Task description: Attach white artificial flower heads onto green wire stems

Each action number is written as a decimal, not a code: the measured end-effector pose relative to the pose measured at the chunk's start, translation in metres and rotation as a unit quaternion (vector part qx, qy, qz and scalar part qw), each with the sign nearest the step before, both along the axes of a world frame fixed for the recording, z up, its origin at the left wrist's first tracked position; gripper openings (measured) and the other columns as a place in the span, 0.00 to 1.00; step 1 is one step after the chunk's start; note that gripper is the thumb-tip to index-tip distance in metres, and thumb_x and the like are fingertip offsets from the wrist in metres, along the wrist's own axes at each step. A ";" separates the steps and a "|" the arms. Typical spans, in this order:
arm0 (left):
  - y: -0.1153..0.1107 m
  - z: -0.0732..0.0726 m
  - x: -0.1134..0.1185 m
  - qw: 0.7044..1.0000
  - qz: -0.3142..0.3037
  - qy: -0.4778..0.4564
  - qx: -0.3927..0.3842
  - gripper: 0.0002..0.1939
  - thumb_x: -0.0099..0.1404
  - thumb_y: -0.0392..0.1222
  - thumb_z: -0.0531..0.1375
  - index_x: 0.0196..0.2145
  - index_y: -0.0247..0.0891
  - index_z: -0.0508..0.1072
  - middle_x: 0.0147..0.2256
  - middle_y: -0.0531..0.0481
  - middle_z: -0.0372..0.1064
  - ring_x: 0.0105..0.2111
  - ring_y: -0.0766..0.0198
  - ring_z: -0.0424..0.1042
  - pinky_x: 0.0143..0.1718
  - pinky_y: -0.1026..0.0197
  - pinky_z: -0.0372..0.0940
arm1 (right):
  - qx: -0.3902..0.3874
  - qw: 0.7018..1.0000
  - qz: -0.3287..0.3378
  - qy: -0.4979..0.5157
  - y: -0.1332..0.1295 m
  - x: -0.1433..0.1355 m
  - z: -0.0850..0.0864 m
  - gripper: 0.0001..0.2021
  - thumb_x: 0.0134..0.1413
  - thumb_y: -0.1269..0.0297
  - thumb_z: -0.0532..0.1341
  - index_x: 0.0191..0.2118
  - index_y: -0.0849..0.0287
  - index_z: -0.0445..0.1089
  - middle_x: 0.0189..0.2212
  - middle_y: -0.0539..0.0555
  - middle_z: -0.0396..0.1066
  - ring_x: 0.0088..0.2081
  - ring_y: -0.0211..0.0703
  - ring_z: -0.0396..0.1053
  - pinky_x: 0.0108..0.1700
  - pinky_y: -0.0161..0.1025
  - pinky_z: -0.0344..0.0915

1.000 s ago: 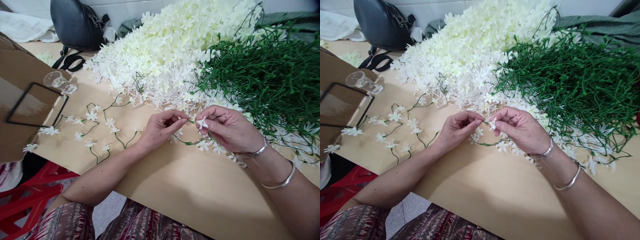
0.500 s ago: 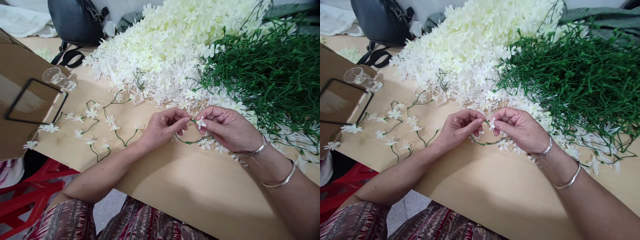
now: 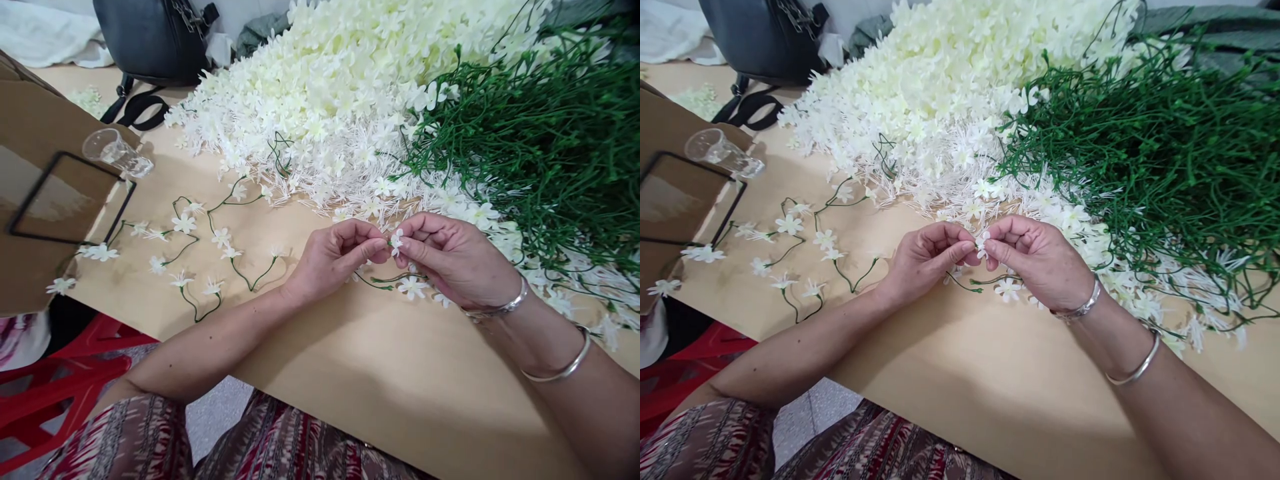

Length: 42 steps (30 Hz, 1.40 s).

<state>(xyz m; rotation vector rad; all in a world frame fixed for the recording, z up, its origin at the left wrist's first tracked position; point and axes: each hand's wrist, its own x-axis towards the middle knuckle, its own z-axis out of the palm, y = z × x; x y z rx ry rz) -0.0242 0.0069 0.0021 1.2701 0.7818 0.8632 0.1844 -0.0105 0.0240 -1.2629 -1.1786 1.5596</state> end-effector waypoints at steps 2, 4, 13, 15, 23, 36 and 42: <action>-0.001 -0.002 0.001 1.000 0.005 0.003 0.006 0.28 0.68 0.68 0.72 0.42 0.36 0.80 0.34 0.46 0.84 0.36 0.63 0.84 0.41 0.62 0.77 | 0.004 1.000 -0.006 0.001 -0.001 -0.001 -0.001 0.26 0.42 0.39 0.83 0.34 0.50 0.75 0.23 0.47 0.72 0.27 0.43 0.74 0.33 0.43 0.72; -0.002 -0.003 0.001 1.000 0.012 0.006 0.013 0.29 0.68 0.68 0.72 0.42 0.36 0.80 0.34 0.46 0.84 0.36 0.62 0.84 0.41 0.61 0.77 | 0.008 1.000 -0.008 0.002 -0.001 -0.001 -0.003 0.25 0.43 0.40 0.84 0.34 0.50 0.75 0.23 0.47 0.73 0.28 0.43 0.74 0.32 0.43 0.73; -0.006 -0.003 0.003 1.000 0.030 0.006 0.003 0.29 0.67 0.68 0.72 0.42 0.36 0.78 0.36 0.45 0.84 0.37 0.61 0.85 0.42 0.61 0.79 | 0.027 0.999 -0.021 0.000 -0.002 -0.006 -0.003 0.22 0.46 0.43 0.83 0.33 0.49 0.76 0.23 0.49 0.76 0.28 0.47 0.77 0.33 0.46 0.78; -0.006 -0.003 0.003 0.999 0.031 0.004 -0.003 0.29 0.67 0.68 0.72 0.42 0.36 0.78 0.37 0.44 0.84 0.38 0.60 0.86 0.43 0.61 0.79 | 0.027 0.999 -0.027 -0.007 -0.003 -0.008 0.000 0.19 0.50 0.46 0.82 0.33 0.48 0.76 0.24 0.50 0.77 0.29 0.48 0.78 0.31 0.46 0.78; -0.004 -0.003 0.001 1.000 0.028 0.010 0.003 0.29 0.67 0.68 0.72 0.42 0.36 0.78 0.36 0.44 0.84 0.37 0.59 0.86 0.42 0.60 0.79 | 0.041 0.998 -0.038 -0.002 -0.004 -0.013 -0.004 0.18 0.50 0.50 0.82 0.33 0.49 0.75 0.24 0.49 0.78 0.27 0.45 0.77 0.31 0.45 0.78; 0.001 0.000 0.005 0.999 0.020 -0.015 -0.021 0.28 0.65 0.66 0.75 0.43 0.37 0.79 0.35 0.49 0.83 0.35 0.64 0.82 0.42 0.61 0.77 | 0.036 0.999 -0.020 0.018 0.004 -0.004 -0.001 0.26 0.43 0.39 0.82 0.33 0.50 0.72 0.22 0.46 0.73 0.27 0.43 0.73 0.34 0.43 0.75; 0.002 0.003 0.004 1.000 0.027 -0.013 0.009 0.26 0.64 0.64 0.76 0.39 0.37 0.79 0.33 0.50 0.80 0.33 0.66 0.79 0.39 0.63 0.74 | 0.043 0.999 -0.027 0.018 0.003 -0.003 -0.005 0.25 0.45 0.42 0.83 0.34 0.51 0.73 0.22 0.45 0.70 0.28 0.41 0.74 0.34 0.41 0.73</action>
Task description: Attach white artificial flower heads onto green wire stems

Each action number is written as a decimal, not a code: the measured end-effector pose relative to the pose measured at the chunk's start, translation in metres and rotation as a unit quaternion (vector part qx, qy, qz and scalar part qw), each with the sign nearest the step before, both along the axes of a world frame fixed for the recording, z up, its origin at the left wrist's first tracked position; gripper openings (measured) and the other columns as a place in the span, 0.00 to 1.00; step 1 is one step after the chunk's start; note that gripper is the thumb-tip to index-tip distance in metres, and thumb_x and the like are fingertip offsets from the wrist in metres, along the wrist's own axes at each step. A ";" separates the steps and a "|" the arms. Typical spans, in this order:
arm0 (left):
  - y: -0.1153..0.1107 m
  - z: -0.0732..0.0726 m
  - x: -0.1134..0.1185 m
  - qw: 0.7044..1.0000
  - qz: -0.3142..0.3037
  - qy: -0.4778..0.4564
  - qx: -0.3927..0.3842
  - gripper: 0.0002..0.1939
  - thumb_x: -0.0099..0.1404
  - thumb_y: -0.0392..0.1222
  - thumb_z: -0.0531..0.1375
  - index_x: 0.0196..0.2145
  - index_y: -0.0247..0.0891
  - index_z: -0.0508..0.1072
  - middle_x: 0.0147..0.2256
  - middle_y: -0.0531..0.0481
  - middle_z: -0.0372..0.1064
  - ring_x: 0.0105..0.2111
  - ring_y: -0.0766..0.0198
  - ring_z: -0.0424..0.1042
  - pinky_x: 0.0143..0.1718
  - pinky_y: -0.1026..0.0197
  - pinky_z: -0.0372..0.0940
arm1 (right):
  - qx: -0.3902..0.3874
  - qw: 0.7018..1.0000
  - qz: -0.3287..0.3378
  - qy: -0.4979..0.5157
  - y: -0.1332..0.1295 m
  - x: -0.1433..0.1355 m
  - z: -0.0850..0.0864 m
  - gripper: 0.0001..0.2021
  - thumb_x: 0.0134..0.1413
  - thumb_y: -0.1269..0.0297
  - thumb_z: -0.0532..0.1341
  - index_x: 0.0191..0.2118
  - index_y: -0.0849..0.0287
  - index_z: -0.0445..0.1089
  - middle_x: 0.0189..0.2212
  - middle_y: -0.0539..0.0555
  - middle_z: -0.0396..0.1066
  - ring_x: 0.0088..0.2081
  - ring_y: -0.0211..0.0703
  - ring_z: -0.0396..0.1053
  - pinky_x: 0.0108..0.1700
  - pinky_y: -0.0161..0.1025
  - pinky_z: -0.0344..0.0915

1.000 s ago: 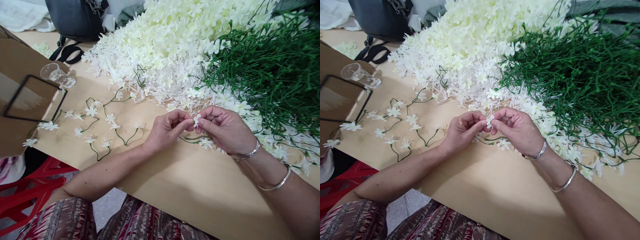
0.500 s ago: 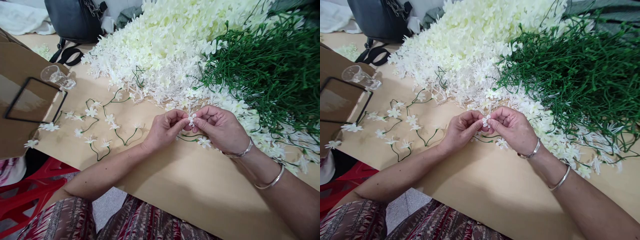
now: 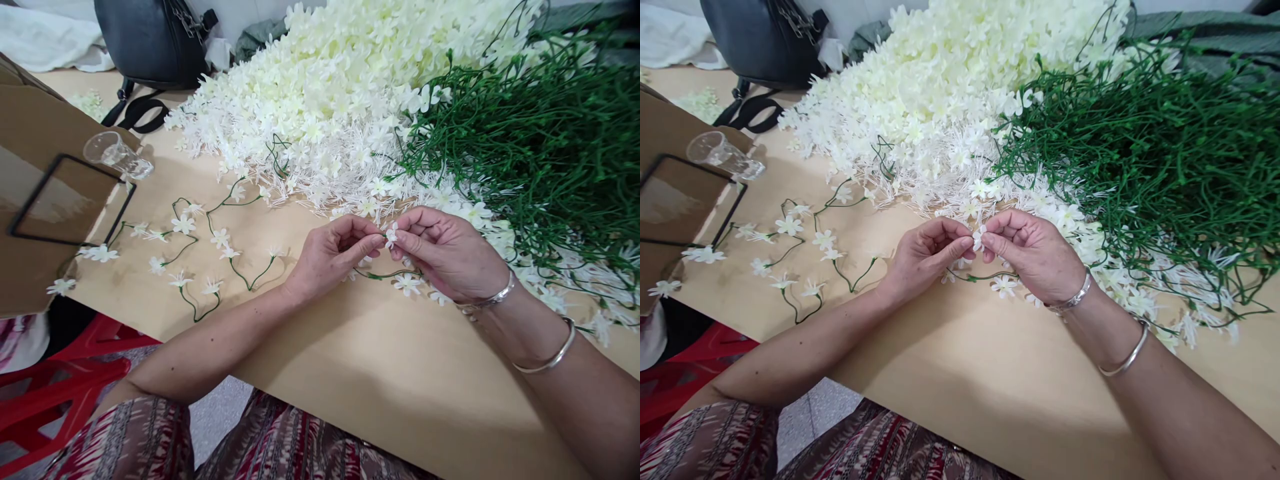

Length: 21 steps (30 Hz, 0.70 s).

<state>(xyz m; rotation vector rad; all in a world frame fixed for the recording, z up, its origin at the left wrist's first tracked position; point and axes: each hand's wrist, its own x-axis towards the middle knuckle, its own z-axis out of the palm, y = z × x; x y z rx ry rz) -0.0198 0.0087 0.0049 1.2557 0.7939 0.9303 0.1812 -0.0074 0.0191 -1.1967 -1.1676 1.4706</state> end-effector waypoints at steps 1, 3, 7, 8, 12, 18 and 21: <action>0.000 0.000 0.000 1.000 -0.001 0.005 0.005 0.26 0.64 0.64 0.76 0.39 0.37 0.79 0.33 0.50 0.80 0.33 0.66 0.79 0.38 0.63 0.74 | 0.000 1.000 0.003 -0.004 0.000 -0.001 -0.001 0.25 0.45 0.42 0.82 0.34 0.51 0.73 0.23 0.45 0.71 0.28 0.42 0.74 0.35 0.41 0.73; 0.000 0.001 0.000 1.000 0.001 0.019 0.012 0.26 0.65 0.66 0.75 0.38 0.38 0.80 0.33 0.49 0.79 0.33 0.66 0.77 0.37 0.63 0.73 | -0.001 1.000 0.004 -0.012 -0.001 -0.002 -0.003 0.24 0.47 0.42 0.82 0.35 0.51 0.73 0.24 0.46 0.72 0.29 0.43 0.75 0.35 0.42 0.74; 0.000 0.002 -0.001 1.000 0.006 0.022 0.007 0.27 0.66 0.67 0.74 0.37 0.38 0.80 0.32 0.49 0.79 0.32 0.66 0.76 0.37 0.62 0.72 | 0.001 1.000 -0.004 -0.005 -0.001 -0.006 -0.004 0.22 0.48 0.44 0.81 0.35 0.51 0.74 0.24 0.47 0.73 0.29 0.44 0.75 0.35 0.43 0.75; -0.001 0.002 -0.001 1.000 0.006 0.020 0.006 0.27 0.66 0.67 0.74 0.37 0.38 0.80 0.32 0.49 0.79 0.32 0.66 0.76 0.37 0.62 0.73 | 0.001 1.000 -0.004 -0.002 -0.001 -0.006 -0.004 0.22 0.48 0.44 0.82 0.34 0.51 0.74 0.24 0.47 0.73 0.29 0.44 0.75 0.35 0.43 0.75; -0.001 0.003 -0.003 1.000 -0.002 0.029 0.009 0.28 0.65 0.68 0.73 0.37 0.38 0.80 0.32 0.49 0.80 0.32 0.66 0.76 0.36 0.62 0.73 | -0.004 1.000 0.009 0.002 -0.001 -0.007 -0.001 0.23 0.45 0.43 0.83 0.33 0.50 0.75 0.24 0.47 0.74 0.28 0.43 0.75 0.34 0.43 0.75; 0.001 0.003 -0.002 1.000 -0.009 0.023 0.016 0.27 0.65 0.68 0.74 0.37 0.38 0.79 0.32 0.50 0.79 0.32 0.66 0.77 0.37 0.62 0.73 | 0.014 1.000 0.019 -0.003 -0.001 -0.007 0.005 0.21 0.49 0.44 0.82 0.33 0.50 0.75 0.24 0.48 0.74 0.28 0.42 0.75 0.34 0.43 0.76; 0.002 0.007 0.000 1.000 -0.015 0.012 0.016 0.28 0.65 0.69 0.73 0.37 0.39 0.78 0.33 0.49 0.80 0.33 0.65 0.77 0.37 0.61 0.74 | 0.039 0.999 0.026 -0.027 0.000 -0.004 0.010 0.19 0.53 0.47 0.80 0.35 0.50 0.75 0.27 0.49 0.76 0.31 0.44 0.76 0.36 0.43 0.77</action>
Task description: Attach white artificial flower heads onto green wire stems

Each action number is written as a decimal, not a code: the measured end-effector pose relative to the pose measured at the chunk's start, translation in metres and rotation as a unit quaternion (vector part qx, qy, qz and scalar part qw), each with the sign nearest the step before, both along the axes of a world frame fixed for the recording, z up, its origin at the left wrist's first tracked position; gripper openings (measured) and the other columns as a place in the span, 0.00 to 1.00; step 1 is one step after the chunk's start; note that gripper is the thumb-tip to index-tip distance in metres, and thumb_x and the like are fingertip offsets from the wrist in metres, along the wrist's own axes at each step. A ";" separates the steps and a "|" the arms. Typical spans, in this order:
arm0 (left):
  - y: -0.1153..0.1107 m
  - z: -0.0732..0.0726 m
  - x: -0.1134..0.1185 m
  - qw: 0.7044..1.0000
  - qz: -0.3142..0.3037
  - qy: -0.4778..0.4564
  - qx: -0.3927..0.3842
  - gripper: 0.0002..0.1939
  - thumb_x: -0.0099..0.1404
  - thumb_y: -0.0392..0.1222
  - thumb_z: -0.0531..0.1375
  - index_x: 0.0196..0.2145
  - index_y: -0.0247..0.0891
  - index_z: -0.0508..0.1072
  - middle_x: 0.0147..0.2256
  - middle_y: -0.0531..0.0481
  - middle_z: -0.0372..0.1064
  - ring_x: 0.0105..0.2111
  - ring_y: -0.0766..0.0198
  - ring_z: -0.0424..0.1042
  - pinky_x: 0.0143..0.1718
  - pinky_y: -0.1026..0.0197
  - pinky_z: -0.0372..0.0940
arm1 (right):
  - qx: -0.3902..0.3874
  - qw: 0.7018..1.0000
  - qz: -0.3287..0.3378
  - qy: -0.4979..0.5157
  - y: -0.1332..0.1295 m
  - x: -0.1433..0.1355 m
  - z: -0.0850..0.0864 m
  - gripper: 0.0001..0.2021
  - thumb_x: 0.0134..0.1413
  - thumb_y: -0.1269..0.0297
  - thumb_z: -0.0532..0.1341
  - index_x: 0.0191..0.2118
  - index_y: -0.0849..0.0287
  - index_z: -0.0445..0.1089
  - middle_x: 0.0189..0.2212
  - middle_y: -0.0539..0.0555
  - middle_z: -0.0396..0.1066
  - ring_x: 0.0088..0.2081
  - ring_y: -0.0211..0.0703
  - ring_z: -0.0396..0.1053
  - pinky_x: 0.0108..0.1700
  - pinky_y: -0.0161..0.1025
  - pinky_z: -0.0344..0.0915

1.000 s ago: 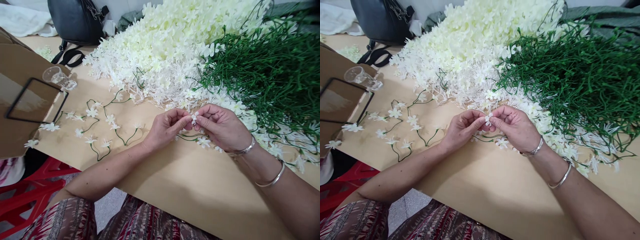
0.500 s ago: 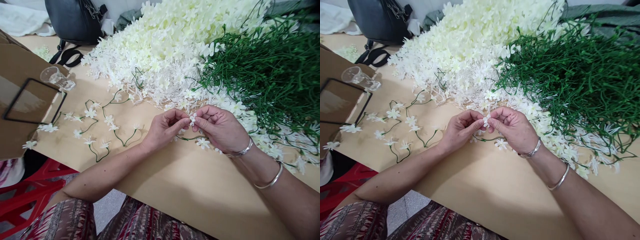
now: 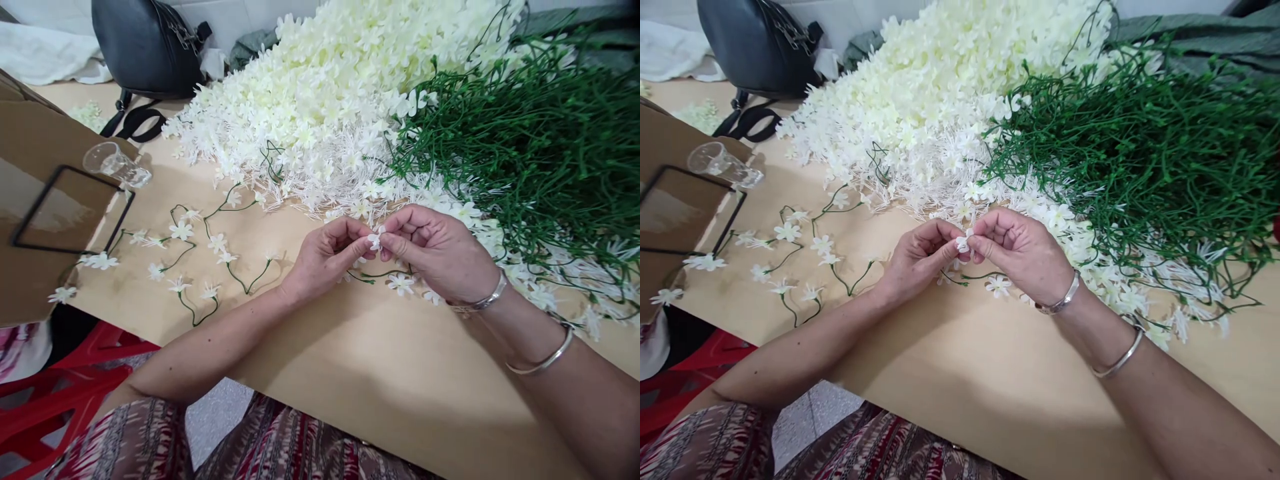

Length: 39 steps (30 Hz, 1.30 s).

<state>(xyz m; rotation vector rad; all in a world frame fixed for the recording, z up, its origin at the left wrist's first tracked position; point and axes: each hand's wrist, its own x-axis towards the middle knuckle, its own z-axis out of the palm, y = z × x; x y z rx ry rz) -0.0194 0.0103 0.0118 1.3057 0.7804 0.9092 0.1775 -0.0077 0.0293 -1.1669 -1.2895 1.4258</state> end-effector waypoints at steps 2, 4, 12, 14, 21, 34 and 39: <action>0.001 0.006 -0.001 1.000 -0.004 0.001 0.011 0.28 0.66 0.68 0.73 0.37 0.38 0.77 0.33 0.48 0.79 0.32 0.66 0.76 0.36 0.62 0.72 | 0.029 0.999 -0.015 -0.029 0.001 0.005 0.003 0.16 0.55 0.49 0.79 0.37 0.50 0.76 0.30 0.50 0.77 0.33 0.45 0.77 0.38 0.43 0.77; 0.001 0.012 -0.006 0.999 -0.027 0.018 0.030 0.25 0.68 0.64 0.73 0.37 0.38 0.76 0.32 0.50 0.77 0.30 0.68 0.72 0.33 0.64 0.69 | 0.066 0.995 -0.038 -0.061 0.002 0.013 0.006 0.13 0.57 0.53 0.77 0.40 0.50 0.77 0.33 0.51 0.78 0.35 0.45 0.77 0.40 0.43 0.76; 0.005 0.027 -0.032 0.891 -0.317 0.224 0.236 0.07 0.75 0.42 0.67 0.39 0.38 0.84 0.39 0.45 0.80 0.37 0.63 0.76 0.42 0.61 0.69 | 0.154 0.939 0.023 -0.306 -0.003 0.036 0.020 0.04 0.65 0.60 0.65 0.36 0.49 0.77 0.32 0.52 0.78 0.34 0.49 0.74 0.39 0.45 0.69; 0.005 0.025 -0.032 0.863 -0.312 0.252 0.308 0.10 0.76 0.47 0.68 0.40 0.40 0.86 0.43 0.44 0.80 0.41 0.61 0.78 0.49 0.58 0.70 | 0.171 0.911 0.064 -0.369 -0.003 0.038 0.021 0.05 0.64 0.62 0.64 0.37 0.50 0.78 0.33 0.53 0.79 0.34 0.49 0.75 0.38 0.44 0.68; 0.007 0.007 -0.028 0.876 -0.096 0.281 0.380 0.10 0.81 0.43 0.61 0.46 0.38 0.82 0.41 0.45 0.78 0.42 0.60 0.77 0.44 0.60 0.72 | 0.214 0.817 0.109 -0.525 0.002 0.041 0.009 0.10 0.65 0.67 0.61 0.34 0.51 0.79 0.36 0.54 0.80 0.35 0.50 0.77 0.39 0.45 0.63; 0.009 -0.006 -0.018 0.897 0.001 0.191 0.400 0.15 0.78 0.50 0.67 0.54 0.39 0.82 0.52 0.40 0.82 0.51 0.58 0.82 0.53 0.57 0.76 | 0.196 0.924 -0.012 -0.329 -0.004 0.031 0.011 0.05 0.64 0.61 0.68 0.36 0.48 0.82 0.34 0.53 0.83 0.33 0.49 0.76 0.36 0.45 0.69; 0.003 0.000 -0.012 0.953 0.027 0.123 0.275 0.13 0.77 0.52 0.68 0.48 0.40 0.84 0.41 0.46 0.85 0.36 0.65 0.81 0.38 0.62 0.73 | 0.114 0.968 -0.017 -0.224 -0.010 0.015 0.014 0.07 0.62 0.53 0.72 0.37 0.49 0.83 0.26 0.49 0.77 0.25 0.43 0.69 0.29 0.43 0.66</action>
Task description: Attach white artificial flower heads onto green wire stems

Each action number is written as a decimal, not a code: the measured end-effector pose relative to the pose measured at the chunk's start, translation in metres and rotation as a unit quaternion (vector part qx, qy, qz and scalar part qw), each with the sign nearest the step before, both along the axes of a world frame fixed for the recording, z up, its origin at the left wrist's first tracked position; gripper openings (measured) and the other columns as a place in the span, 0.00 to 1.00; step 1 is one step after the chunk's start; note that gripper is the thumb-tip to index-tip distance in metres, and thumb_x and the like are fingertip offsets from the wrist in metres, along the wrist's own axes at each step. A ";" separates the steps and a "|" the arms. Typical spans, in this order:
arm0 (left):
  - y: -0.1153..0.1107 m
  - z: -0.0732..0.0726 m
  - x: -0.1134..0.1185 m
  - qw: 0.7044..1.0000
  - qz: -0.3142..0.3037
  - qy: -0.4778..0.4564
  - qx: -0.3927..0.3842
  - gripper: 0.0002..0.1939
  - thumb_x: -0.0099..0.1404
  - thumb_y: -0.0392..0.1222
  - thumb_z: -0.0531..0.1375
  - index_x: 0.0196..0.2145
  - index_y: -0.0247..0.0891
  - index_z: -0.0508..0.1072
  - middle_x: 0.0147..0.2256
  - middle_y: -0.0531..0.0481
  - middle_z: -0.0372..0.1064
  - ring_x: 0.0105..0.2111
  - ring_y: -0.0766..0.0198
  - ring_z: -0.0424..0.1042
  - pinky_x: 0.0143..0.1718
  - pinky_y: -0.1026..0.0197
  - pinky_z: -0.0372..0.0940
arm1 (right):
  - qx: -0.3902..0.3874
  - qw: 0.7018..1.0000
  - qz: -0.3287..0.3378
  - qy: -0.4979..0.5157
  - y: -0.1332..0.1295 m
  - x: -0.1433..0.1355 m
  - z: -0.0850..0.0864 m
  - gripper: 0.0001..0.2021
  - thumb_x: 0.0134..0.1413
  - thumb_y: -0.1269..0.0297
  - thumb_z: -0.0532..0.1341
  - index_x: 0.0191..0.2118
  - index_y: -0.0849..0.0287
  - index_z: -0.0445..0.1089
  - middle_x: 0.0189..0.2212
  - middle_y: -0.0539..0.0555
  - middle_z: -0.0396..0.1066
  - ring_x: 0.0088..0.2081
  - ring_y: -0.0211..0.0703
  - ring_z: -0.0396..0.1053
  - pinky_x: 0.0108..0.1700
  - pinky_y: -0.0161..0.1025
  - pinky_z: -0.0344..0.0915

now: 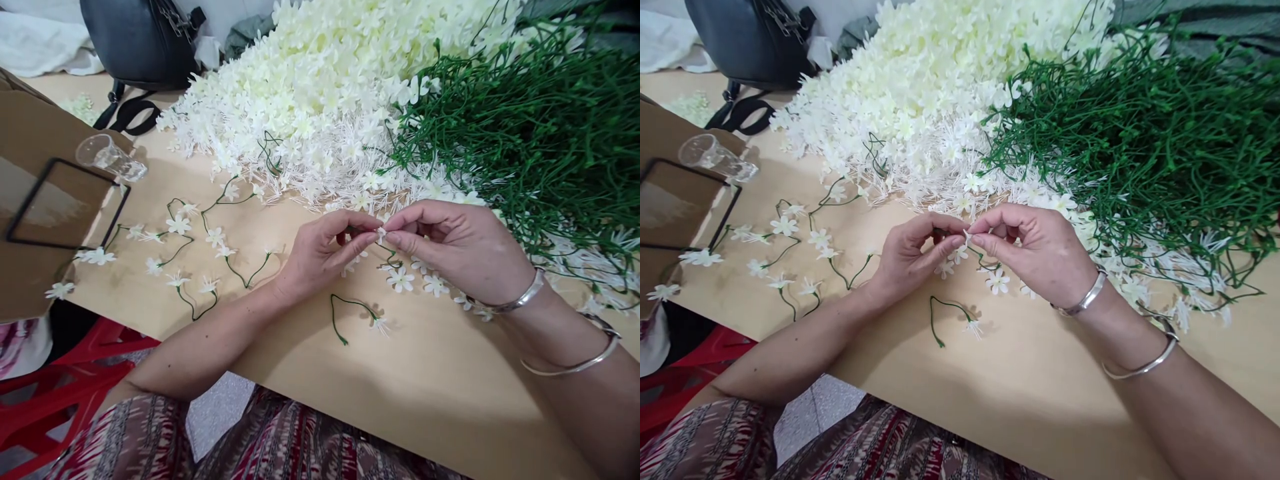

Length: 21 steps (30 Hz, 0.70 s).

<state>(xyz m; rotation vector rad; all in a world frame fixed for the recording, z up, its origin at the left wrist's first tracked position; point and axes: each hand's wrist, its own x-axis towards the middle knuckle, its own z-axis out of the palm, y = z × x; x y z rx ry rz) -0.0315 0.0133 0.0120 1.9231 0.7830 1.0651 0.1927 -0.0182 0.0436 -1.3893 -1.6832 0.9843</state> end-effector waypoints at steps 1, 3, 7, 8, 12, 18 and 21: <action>-0.001 0.001 0.000 1.000 0.011 -0.010 -0.023 0.13 0.77 0.53 0.68 0.46 0.40 0.85 0.40 0.47 0.85 0.35 0.65 0.80 0.37 0.62 0.73 | 0.009 1.000 -0.014 0.005 0.000 -0.002 -0.001 0.07 0.61 0.54 0.72 0.37 0.50 0.82 0.27 0.50 0.77 0.26 0.43 0.70 0.30 0.42 0.68; -0.001 0.001 -0.003 0.998 0.017 -0.019 -0.058 0.13 0.76 0.52 0.69 0.45 0.40 0.85 0.40 0.47 0.85 0.34 0.65 0.78 0.36 0.61 0.72 | 0.053 0.997 -0.063 0.005 0.001 -0.003 -0.004 0.05 0.61 0.57 0.72 0.37 0.51 0.81 0.30 0.50 0.79 0.29 0.43 0.72 0.34 0.43 0.70; 0.002 0.001 -0.008 0.998 -0.011 0.006 -0.054 0.14 0.76 0.51 0.68 0.52 0.40 0.83 0.43 0.44 0.85 0.38 0.63 0.80 0.37 0.60 0.74 | 0.079 0.987 -0.124 0.059 0.004 0.002 -0.006 0.03 0.59 0.62 0.72 0.38 0.50 0.80 0.29 0.49 0.78 0.29 0.43 0.74 0.34 0.43 0.72; 0.003 0.001 -0.009 0.999 -0.010 0.016 -0.027 0.16 0.75 0.52 0.69 0.53 0.41 0.83 0.47 0.43 0.84 0.43 0.60 0.82 0.41 0.59 0.76 | 0.060 0.988 -0.116 0.086 0.005 0.002 -0.005 0.04 0.58 0.61 0.73 0.38 0.50 0.80 0.29 0.49 0.77 0.29 0.43 0.74 0.33 0.42 0.72; 0.007 0.001 -0.008 0.996 -0.002 0.029 0.081 0.18 0.74 0.54 0.71 0.56 0.43 0.83 0.58 0.40 0.81 0.60 0.53 0.79 0.61 0.50 0.75 | -0.018 0.988 -0.056 0.143 0.004 -0.005 -0.002 0.10 0.55 0.56 0.77 0.36 0.50 0.77 0.28 0.48 0.76 0.28 0.43 0.74 0.32 0.42 0.75; 0.002 0.002 -0.002 0.999 -0.013 -0.018 0.034 0.12 0.76 0.53 0.70 0.45 0.42 0.83 0.45 0.45 0.85 0.46 0.60 0.83 0.49 0.57 0.76 | -0.035 0.987 -0.031 0.156 -0.002 -0.017 -0.004 0.14 0.57 0.54 0.76 0.34 0.50 0.71 0.31 0.49 0.79 0.30 0.42 0.75 0.33 0.40 0.74; 0.000 0.002 -0.003 0.997 0.024 -0.036 -0.062 0.16 0.75 0.57 0.70 0.42 0.41 0.82 0.44 0.45 0.85 0.44 0.61 0.82 0.47 0.58 0.75 | 0.033 0.997 -0.041 0.064 -0.002 -0.007 -0.001 0.07 0.61 0.58 0.72 0.36 0.49 0.74 0.34 0.50 0.81 0.33 0.44 0.77 0.37 0.43 0.73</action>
